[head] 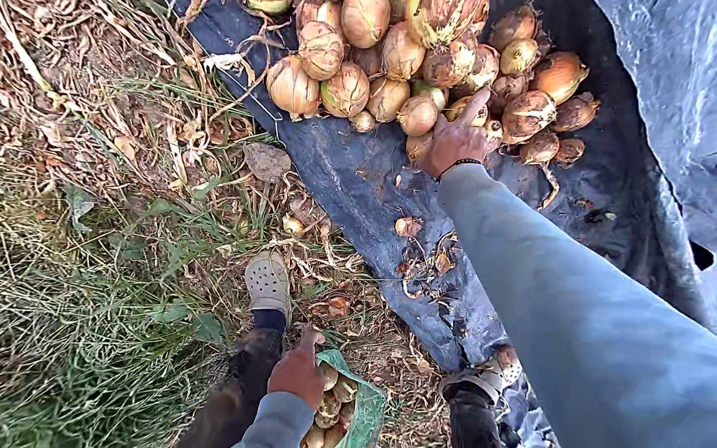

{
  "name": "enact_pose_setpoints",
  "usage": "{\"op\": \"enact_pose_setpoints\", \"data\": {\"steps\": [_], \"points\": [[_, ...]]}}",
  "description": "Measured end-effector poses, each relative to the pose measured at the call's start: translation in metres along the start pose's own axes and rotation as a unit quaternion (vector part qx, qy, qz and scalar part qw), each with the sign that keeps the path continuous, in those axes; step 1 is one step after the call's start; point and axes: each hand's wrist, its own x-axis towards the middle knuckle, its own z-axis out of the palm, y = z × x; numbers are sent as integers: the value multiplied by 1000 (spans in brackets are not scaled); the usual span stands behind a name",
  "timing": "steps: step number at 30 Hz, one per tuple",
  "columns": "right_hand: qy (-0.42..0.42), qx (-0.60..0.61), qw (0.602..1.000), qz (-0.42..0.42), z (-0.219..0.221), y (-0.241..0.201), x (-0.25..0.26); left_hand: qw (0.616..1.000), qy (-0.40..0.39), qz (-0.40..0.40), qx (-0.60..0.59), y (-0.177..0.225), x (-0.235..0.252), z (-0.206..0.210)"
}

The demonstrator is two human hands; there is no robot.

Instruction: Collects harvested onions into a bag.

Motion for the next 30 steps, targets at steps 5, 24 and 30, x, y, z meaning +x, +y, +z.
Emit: {"op": "enact_pose_setpoints", "data": {"steps": [5,24,30], "points": [[-37,-18,998,-42,-10,13,-1,1000,-2,5,0,0,0,-3],[108,103,985,-86,18,115,-115,995,80,20,-55,-2,15,17],[99,-46,994,1,0,74,13,996,75,10,-50,-1,11,14]]}}
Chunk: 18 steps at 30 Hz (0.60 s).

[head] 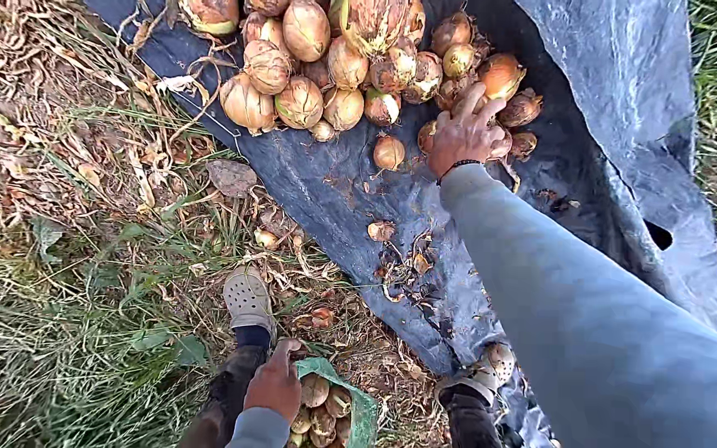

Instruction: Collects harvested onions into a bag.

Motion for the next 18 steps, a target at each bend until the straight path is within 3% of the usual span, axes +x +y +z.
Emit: {"op": "enact_pose_setpoints", "data": {"steps": [2,7,10,12,13,15,16,17,18], "points": [[25,15,999,32,12,-7,5,1000,-5,-4,4,2,0,-5],[8,26,999,24,7,-1,16,1000,-13,-7,4,0,1,-4],[-8,135,991,-21,-16,15,-40,1000,-6,-11,-4,-4,2,-6],[-97,243,960,-104,-36,25,-130,1000,-6,-7,-10,-1,3,-5],[-203,276,925,-162,-46,24,-180,1000,-7,-9,-10,0,3,-6],[-438,267,814,-274,-59,13,-242,1000,-10,-11,-4,0,3,-8],[-480,254,786,-296,-59,6,-247,1000,-12,-12,-1,2,3,-8],[-451,244,807,-292,-56,0,-237,1000,-13,-11,0,3,3,-7],[-363,242,858,-270,-45,-6,-216,1000,-14,-12,1,3,2,-6]]}}
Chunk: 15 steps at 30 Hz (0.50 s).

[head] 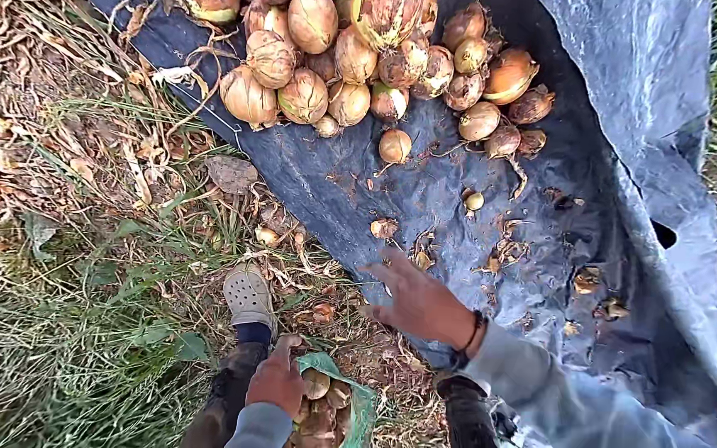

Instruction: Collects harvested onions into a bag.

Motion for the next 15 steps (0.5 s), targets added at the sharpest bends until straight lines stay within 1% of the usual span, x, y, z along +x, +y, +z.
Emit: {"op": "enact_pose_setpoints", "data": {"steps": [1,2,3,5,6,7,8,9,10,11,12,13,14,15], "points": [[110,-39,993,18,-13,13,30,1000,1,1,4,1,0,2],[192,-73,978,38,-33,25,64,1000,2,3,8,2,0,3],[238,-100,964,60,-55,36,99,1000,4,4,9,3,0,3],[259,-131,953,84,-87,55,159,1000,8,3,6,-1,-1,6],[271,-128,950,84,-92,65,176,1000,10,3,1,-2,-3,8],[293,-110,945,88,-96,71,184,1000,18,8,-6,-2,-2,7],[323,-65,939,94,-95,70,184,1000,26,12,-10,-4,0,6],[350,9,932,95,-84,64,171,999,32,18,-14,-8,0,7],[365,90,922,90,-63,55,145,999,34,28,-19,-11,-1,8],[351,161,920,71,-37,42,108,998,34,40,-24,-12,-1,9],[288,219,931,39,-5,25,62,998,32,53,-29,-12,-1,9],[176,265,948,1,28,10,20,997,31,61,-30,-11,-1,8],[38,301,952,-41,60,-4,-18,997,27,63,-26,-11,-1,6],[-67,322,941,-84,87,-15,-50,997,26,65,-22,-11,-1,5]]}}
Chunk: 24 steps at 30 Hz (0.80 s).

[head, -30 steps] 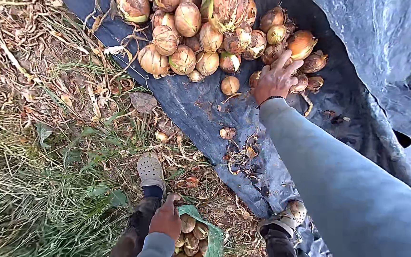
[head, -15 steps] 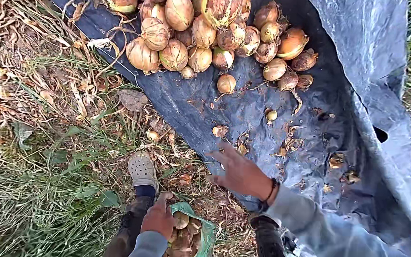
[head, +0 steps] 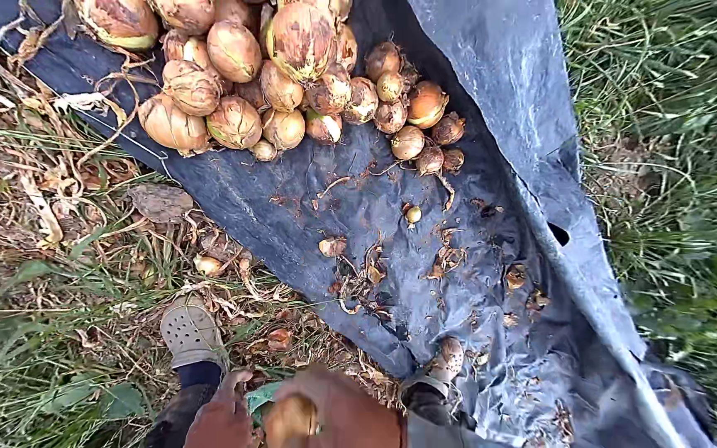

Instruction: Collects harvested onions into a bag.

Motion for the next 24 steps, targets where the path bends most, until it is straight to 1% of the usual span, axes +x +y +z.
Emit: {"op": "enact_pose_setpoints", "data": {"steps": [1,2,3,4,5,7,8,9,10,11,12,13,14,16,18,20,24], "points": [[-62,5,998,-11,21,5,-19,1000,-1,0,3,1,1,0],[-69,-14,997,-13,24,11,-31,1000,1,-1,4,2,1,1],[-31,-63,998,2,7,14,-34,1000,2,-5,4,3,1,2],[36,-136,990,31,-30,16,-27,1000,3,-12,5,4,1,4],[131,-213,966,66,-77,18,-14,1000,3,-17,8,6,2,6],[329,-307,887,103,-185,30,20,1000,3,-20,14,8,2,10],[399,-322,849,129,-240,29,35,1000,4,-19,18,10,3,12],[447,-319,821,158,-290,25,47,1000,5,-20,23,12,3,14],[473,-304,806,182,-331,21,57,999,5,-23,30,13,1,16],[484,-286,803,198,-362,19,67,999,7,-25,35,15,1,15],[486,-266,808,201,-385,17,78,999,15,-28,39,16,2,12],[484,-243,817,198,-398,15,87,998,19,-35,44,16,4,11],[481,-231,820,208,-398,15,93,998,20,-41,48,16,3,11],[503,-235,800,228,-386,17,97,998,19,-39,50,17,4,13],[521,-252,778,242,-365,21,101,998,16,-38,52,18,4,16],[529,-269,764,253,-346,24,114,997,14,-43,56,22,5,18],[572,-231,730,293,-343,20,144,996,21,-57,65,27,4,20]]}}
